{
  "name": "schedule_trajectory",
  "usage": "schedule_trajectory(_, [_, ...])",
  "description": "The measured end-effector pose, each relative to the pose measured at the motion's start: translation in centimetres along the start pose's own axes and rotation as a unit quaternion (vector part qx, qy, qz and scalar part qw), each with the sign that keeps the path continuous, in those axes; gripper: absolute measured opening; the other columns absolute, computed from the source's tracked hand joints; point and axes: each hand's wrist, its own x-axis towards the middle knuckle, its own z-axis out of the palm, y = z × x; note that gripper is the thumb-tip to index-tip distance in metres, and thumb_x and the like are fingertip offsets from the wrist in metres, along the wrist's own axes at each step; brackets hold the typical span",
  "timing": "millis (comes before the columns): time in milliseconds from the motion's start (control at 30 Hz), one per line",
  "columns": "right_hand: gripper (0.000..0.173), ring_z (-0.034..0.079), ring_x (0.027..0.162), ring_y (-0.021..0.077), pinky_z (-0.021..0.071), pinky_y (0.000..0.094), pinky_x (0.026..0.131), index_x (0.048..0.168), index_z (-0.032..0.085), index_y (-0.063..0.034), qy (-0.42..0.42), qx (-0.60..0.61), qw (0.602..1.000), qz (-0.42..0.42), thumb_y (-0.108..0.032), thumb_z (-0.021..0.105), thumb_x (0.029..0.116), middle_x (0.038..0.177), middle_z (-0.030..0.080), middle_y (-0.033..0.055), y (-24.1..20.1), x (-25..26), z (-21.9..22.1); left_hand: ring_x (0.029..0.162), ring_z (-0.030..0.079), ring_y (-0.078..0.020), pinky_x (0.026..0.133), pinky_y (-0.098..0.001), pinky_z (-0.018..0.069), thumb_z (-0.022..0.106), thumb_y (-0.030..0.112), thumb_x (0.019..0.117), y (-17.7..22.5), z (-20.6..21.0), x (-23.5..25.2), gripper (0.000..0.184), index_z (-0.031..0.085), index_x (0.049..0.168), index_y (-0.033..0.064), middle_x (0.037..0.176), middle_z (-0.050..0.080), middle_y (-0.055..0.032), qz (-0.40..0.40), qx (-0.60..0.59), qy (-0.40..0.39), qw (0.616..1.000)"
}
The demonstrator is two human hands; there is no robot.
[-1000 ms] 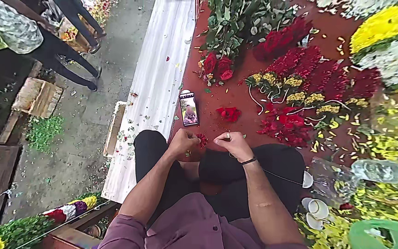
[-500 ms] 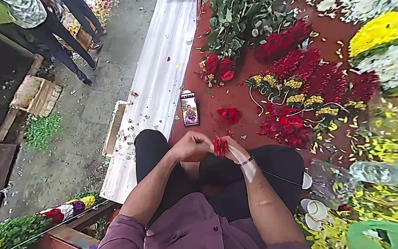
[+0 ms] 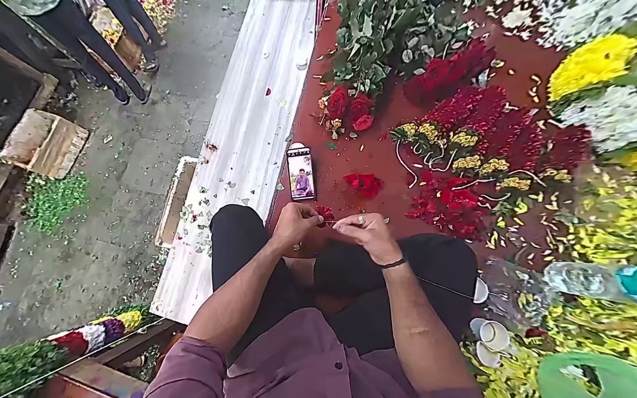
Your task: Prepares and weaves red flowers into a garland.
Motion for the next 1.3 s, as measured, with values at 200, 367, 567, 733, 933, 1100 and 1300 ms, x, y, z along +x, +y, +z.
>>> schedule_trajectory(200, [0.012, 0.057, 0.062, 0.0077, 0.0479, 0.0270, 0.059, 0.101, 0.077, -0.0064, 0.033, -0.145, 0.980, 0.134, -0.014, 0.069, 0.0981, 0.081, 0.071, 0.0016, -0.8, 1.6, -3.0, 0.072, 0.067, -0.0173, 0.073, -0.0455, 0.0566, 0.075, 0.029, 0.0912, 1.3, -0.6, -0.4, 0.020, 0.076, 0.089, 0.0089, 0.078, 0.071, -0.0049, -0.021, 0.100, -0.094, 0.990])
schedule_trajectory(367, [0.018, 0.069, 0.105, 0.0321, 0.0533, 0.0593, 0.093, 0.102, 0.078, -0.0087, 0.173, -0.389, 0.900, 0.090, -0.020, 0.064, 0.0973, 0.107, 0.074, 0.0140, 1.8, 10.5, -4.7, 0.074, 0.068, -0.0172, 0.074, -0.0455, 0.0568, 0.074, 0.031, 0.0908, 1.3, -0.5, -0.4, 0.022, 0.076, 0.091, 0.0100, 0.079, 0.071, -0.0044, -0.033, 0.118, -0.096, 0.988])
schedule_trajectory(567, [0.029, 0.048, 0.129, 0.0455, 0.0379, 0.0735, 0.097, 0.097, 0.076, -0.0176, 0.182, -0.544, 0.805, 0.153, -0.038, 0.082, 0.0771, 0.127, 0.061, 0.0197, 5.0, 17.4, -5.7, 0.078, 0.068, -0.0211, 0.077, -0.0484, 0.0569, 0.071, 0.032, 0.0907, 0.8, -0.8, 0.2, 0.025, 0.075, 0.096, 0.0082, 0.085, 0.071, -0.0075, -0.048, 0.128, -0.105, 0.985])
schedule_trajectory(733, [0.024, 0.072, 0.083, 0.0229, 0.0600, 0.0456, 0.076, 0.106, 0.072, -0.0045, 0.181, -0.223, 0.953, 0.093, -0.017, 0.080, 0.0869, 0.095, 0.075, 0.0116, 1.5, 15.3, -7.1, 0.076, 0.069, -0.0191, 0.076, -0.0477, 0.0572, 0.073, 0.032, 0.0906, 1.0, -1.1, 0.5, 0.022, 0.075, 0.089, 0.0098, 0.081, 0.072, -0.0051, -0.050, 0.103, -0.086, 0.990])
schedule_trajectory(933, [0.022, 0.065, 0.066, 0.0147, 0.0557, 0.0299, 0.056, 0.113, 0.072, -0.0032, 0.163, -0.042, 0.982, 0.089, -0.002, 0.072, 0.0917, 0.094, 0.073, 0.0095, -2.7, 8.6, -7.0, 0.074, 0.067, -0.0193, 0.073, -0.0479, 0.0558, 0.072, 0.032, 0.0908, 1.6, -0.7, 0.2, 0.023, 0.075, 0.089, 0.0092, 0.078, 0.070, -0.0049, -0.026, 0.116, -0.107, 0.987])
schedule_trajectory(1100, [0.014, 0.062, 0.060, 0.0124, 0.0524, 0.0260, 0.050, 0.109, 0.070, -0.0060, 0.164, -0.002, 0.986, 0.022, -0.003, 0.067, 0.0952, 0.088, 0.071, 0.0067, -2.4, 3.7, -4.4, 0.074, 0.067, -0.0203, 0.074, -0.0489, 0.0560, 0.073, 0.032, 0.0908, 1.4, -0.8, -0.4, 0.024, 0.074, 0.089, 0.0082, 0.079, 0.070, -0.0059, -0.027, 0.121, -0.095, 0.988])
schedule_trajectory(1300, [0.017, 0.061, 0.063, 0.0131, 0.0536, 0.0279, 0.057, 0.103, 0.075, -0.0046, 0.133, -0.001, 0.991, -0.028, 0.001, 0.061, 0.0956, 0.091, 0.073, 0.0074, -0.3, 3.7, -3.4, 0.078, 0.068, -0.0215, 0.078, -0.0501, 0.0563, 0.073, 0.032, 0.0908, 0.9, -0.5, -0.3, 0.026, 0.074, 0.093, 0.0063, 0.083, 0.071, -0.0077, -0.031, 0.131, -0.095, 0.986])
